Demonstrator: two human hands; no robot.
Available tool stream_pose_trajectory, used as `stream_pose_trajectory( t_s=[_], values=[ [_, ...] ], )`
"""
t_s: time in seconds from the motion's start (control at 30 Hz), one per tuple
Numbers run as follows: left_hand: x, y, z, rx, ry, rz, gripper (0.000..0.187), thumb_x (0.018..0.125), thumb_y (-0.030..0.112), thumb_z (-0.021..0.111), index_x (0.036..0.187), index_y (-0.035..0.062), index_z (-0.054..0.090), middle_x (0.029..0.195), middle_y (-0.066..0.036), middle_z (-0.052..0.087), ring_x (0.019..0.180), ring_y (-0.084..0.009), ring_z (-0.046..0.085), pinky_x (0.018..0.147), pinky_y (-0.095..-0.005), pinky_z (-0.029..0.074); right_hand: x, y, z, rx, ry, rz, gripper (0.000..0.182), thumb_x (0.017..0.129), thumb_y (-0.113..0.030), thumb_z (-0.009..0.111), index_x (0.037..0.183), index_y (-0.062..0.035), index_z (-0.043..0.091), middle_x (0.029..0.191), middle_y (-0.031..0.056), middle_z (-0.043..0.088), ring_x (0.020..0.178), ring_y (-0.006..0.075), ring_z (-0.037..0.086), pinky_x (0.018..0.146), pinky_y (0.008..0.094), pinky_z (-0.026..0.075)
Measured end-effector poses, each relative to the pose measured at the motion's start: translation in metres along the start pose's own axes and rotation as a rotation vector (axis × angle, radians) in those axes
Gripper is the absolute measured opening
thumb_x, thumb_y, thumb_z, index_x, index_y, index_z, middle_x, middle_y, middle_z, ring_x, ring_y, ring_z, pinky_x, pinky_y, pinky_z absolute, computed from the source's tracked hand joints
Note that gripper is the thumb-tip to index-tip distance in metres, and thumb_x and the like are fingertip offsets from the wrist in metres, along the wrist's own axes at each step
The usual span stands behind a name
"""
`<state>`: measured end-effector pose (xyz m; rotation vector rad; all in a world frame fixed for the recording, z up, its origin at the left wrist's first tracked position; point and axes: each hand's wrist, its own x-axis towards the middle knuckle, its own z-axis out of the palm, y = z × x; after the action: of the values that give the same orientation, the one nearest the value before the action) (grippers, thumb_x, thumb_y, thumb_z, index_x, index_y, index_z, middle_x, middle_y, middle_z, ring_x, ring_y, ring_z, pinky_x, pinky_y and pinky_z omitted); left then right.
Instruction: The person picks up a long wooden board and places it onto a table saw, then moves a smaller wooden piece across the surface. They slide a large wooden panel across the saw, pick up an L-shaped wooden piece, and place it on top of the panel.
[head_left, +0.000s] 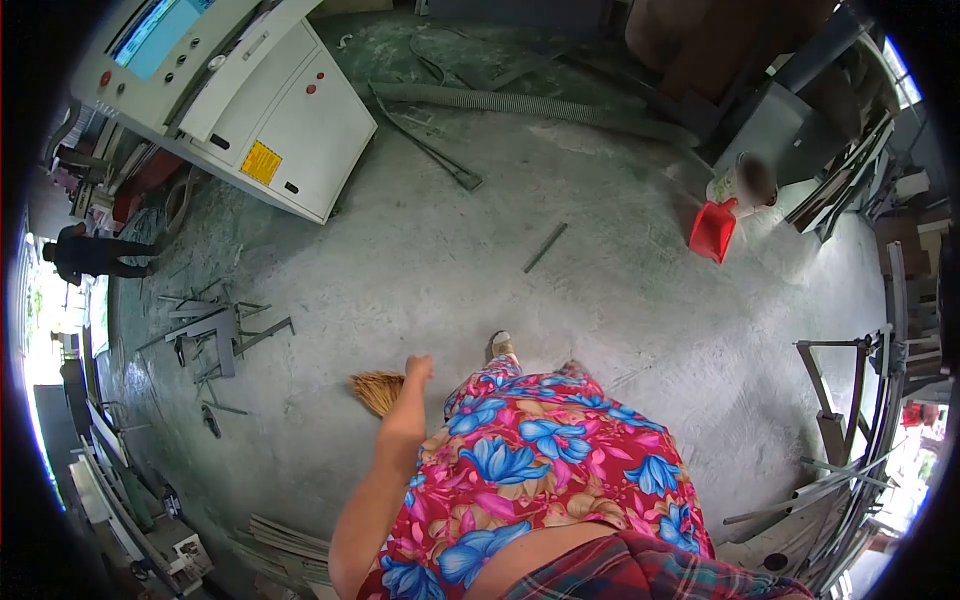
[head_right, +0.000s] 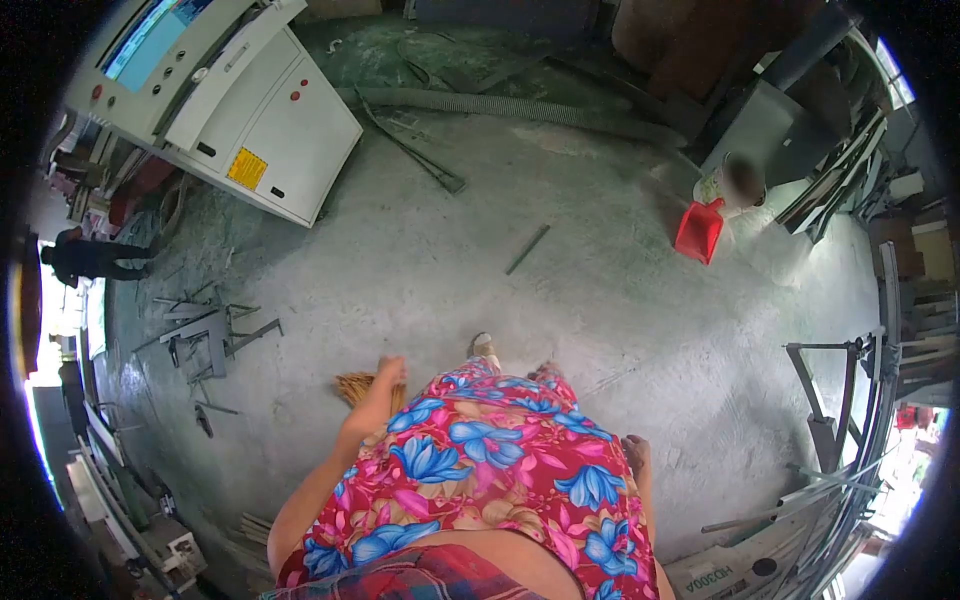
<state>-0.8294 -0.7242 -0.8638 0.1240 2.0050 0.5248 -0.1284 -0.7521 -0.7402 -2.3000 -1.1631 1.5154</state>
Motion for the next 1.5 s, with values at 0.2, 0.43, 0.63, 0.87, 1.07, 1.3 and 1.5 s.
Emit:
stream_pose_trajectory(
  t_s=[0.2,0.43,0.63,0.87,1.07,1.3,1.5],
  values=[
    [-0.060,0.181,0.033,0.130,-0.065,0.138,0.028,0.081,0.030,0.054,0.095,0.0054,0.055,0.074,-0.006,0.060,0.056,-0.0166,0.057,0.047,-0.0294,0.043,-0.003,-0.048,0.005,0.284,0.008,0.207,0.043,0.075,-0.015,0.055,0.112,0.0056,0.050,0.090,0.0131,0.062,0.070,0.0209,0.060,0.054,0.0340,0.048],
    [-0.026,0.270,0.095,0.179,-0.150,0.168,0.026,0.080,0.026,0.055,0.087,0.0011,0.059,0.071,-0.011,0.062,0.050,-0.0173,0.057,0.041,-0.0301,0.042,0.079,-0.051,-0.017,0.635,-0.097,0.313,0.034,0.076,-0.018,0.057,0.107,-0.0056,0.052,0.083,0.0068,0.059,0.065,0.0197,0.057,0.049,0.0341,0.042],
    [-0.012,0.339,0.102,0.076,-0.132,0.062,0.026,0.080,0.026,0.054,0.088,0.0017,0.057,0.071,-0.012,0.061,0.050,-0.0208,0.058,0.039,-0.0302,0.040,0.180,-0.122,-0.056,0.343,-0.036,0.456,0.021,0.077,-0.024,0.055,0.091,-0.0096,0.055,0.074,0.0058,0.055,0.065,0.0203,0.056,0.052,0.0386,0.043],
    [0.022,0.397,0.121,0.036,-0.120,0.061,0.027,0.081,0.027,0.054,0.090,0.0022,0.056,0.074,-0.012,0.061,0.051,-0.0216,0.058,0.038,-0.0340,0.039,0.271,-0.391,-0.123,0.128,0.043,0.031,0.042,0.077,-0.020,0.058,0.112,0.0021,0.052,0.088,0.0140,0.063,0.072,0.0219,0.063,0.054,0.0304,0.048],
    [0.068,0.466,0.112,0.049,-0.113,-0.065,0.028,0.081,0.028,0.054,0.089,0.0008,0.055,0.072,-0.011,0.060,0.051,-0.0208,0.057,0.038,-0.0338,0.039,0.339,-0.510,-0.117,0.185,0.047,-0.018,0.042,0.078,-0.019,0.058,0.115,0.0013,0.050,0.093,0.0132,0.063,0.075,0.0218,0.063,0.056,0.0311,0.047],
    [0.137,0.619,0.086,-0.086,-0.056,0.027,0.028,0.082,0.027,0.054,0.085,-0.0004,0.055,0.065,-0.010,0.058,0.048,-0.0192,0.055,0.038,-0.0317,0.040,0.358,-0.579,-0.092,0.188,-0.101,0.098,0.045,0.078,-0.022,0.056,0.116,0.0006,0.049,0.092,0.0103,0.063,0.071,0.0213,0.062,0.052,0.0335,0.047],
    [0.177,0.801,0.123,0.163,-0.048,0.180,0.026,0.081,0.025,0.055,0.090,0.0010,0.057,0.069,-0.009,0.061,0.050,-0.0180,0.058,0.040,-0.0305,0.043,0.371,-0.629,-0.085,0.233,-0.019,0.124,0.043,0.078,-0.021,0.053,0.115,0.0014,0.049,0.096,0.0106,0.062,0.069,0.0196,0.061,0.050,0.0304,0.046]
  ],
)
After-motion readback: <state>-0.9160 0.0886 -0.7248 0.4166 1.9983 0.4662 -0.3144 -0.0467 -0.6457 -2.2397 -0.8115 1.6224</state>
